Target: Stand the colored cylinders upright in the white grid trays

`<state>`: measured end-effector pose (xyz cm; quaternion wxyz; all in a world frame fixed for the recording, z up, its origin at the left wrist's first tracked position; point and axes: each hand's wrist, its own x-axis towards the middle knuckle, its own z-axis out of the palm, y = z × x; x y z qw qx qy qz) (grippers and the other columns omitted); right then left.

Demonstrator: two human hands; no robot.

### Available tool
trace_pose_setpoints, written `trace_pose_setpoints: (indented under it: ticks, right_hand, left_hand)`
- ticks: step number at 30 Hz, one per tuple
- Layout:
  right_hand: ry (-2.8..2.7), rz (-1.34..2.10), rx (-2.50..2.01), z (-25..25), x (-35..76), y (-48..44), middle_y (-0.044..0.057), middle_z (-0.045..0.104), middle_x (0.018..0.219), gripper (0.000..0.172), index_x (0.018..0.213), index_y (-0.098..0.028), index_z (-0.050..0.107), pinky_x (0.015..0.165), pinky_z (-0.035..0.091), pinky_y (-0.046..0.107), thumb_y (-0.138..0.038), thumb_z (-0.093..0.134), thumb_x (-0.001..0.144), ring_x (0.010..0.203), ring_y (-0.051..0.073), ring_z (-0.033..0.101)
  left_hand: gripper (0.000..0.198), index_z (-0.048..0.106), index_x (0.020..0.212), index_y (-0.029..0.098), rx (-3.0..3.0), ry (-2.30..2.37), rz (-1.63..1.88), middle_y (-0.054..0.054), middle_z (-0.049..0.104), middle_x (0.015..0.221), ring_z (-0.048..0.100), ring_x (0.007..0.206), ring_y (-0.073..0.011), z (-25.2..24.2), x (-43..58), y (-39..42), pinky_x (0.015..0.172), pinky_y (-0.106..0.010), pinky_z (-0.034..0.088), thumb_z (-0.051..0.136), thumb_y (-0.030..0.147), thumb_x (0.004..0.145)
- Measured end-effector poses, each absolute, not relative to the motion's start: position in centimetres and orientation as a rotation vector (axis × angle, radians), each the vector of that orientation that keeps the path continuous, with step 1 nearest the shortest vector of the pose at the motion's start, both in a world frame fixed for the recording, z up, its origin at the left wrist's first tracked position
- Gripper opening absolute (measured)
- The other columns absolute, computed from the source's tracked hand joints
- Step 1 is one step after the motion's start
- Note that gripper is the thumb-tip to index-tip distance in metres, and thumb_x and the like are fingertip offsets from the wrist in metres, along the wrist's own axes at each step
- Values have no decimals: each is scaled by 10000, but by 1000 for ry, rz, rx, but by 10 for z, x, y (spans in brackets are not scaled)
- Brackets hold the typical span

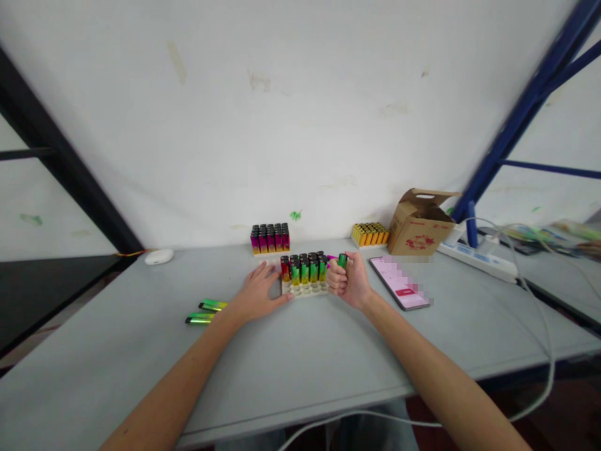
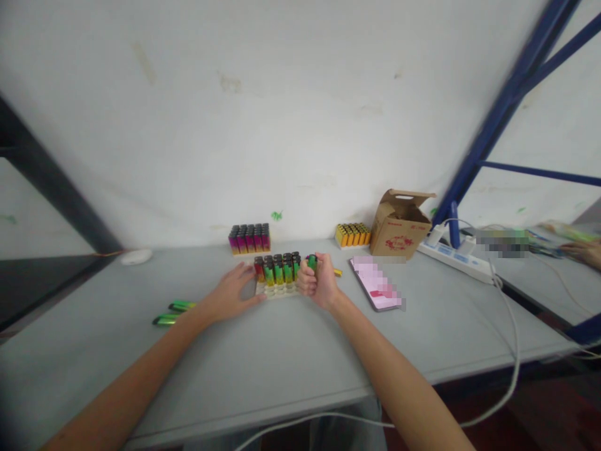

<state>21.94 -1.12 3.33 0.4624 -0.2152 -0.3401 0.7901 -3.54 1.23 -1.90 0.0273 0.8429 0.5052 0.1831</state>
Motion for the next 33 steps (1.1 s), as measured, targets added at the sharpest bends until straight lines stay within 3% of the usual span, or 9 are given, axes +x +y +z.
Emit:
trace_pose_setpoints:
  ticks: [10,24,28,33]
  right_hand:
    - [-856,1915,-580,32,212,-13,-100,172,463,331,550,-224,302,357,126,188,-460,396,762,401,72,66]
    - [-864,1920,-527,30,208,-15,-98,206,471,343,588,-223,310,368,125,191,-485,428,776,409,74,83]
    - [-894,1942,-466,33,214,-14,-92,247,482,380,621,-210,377,374,142,188,-553,474,752,396,63,138]
    - [-912,1818,-439,40,217,-15,-67,420,578,316,819,-215,472,383,182,172,-516,537,751,402,64,283]
  left_hand:
    - [732,533,1301,145,2603,1558,538,-198,420,1451,301,1384,-378,-21,-36,13,1110,-537,287,532,665,786]
    - [698,556,1273,164,2584,1560,572,-174,460,1427,329,1371,-372,-20,-36,12,1104,-539,306,555,654,776]
    - [738,523,1311,147,2592,1579,503,-188,424,1449,302,1385,-363,-18,-36,11,1115,-525,287,504,676,797]
    - [785,487,1350,116,2595,1591,426,-208,391,1465,268,1399,-366,-15,-35,8,1129,-508,256,448,690,817]
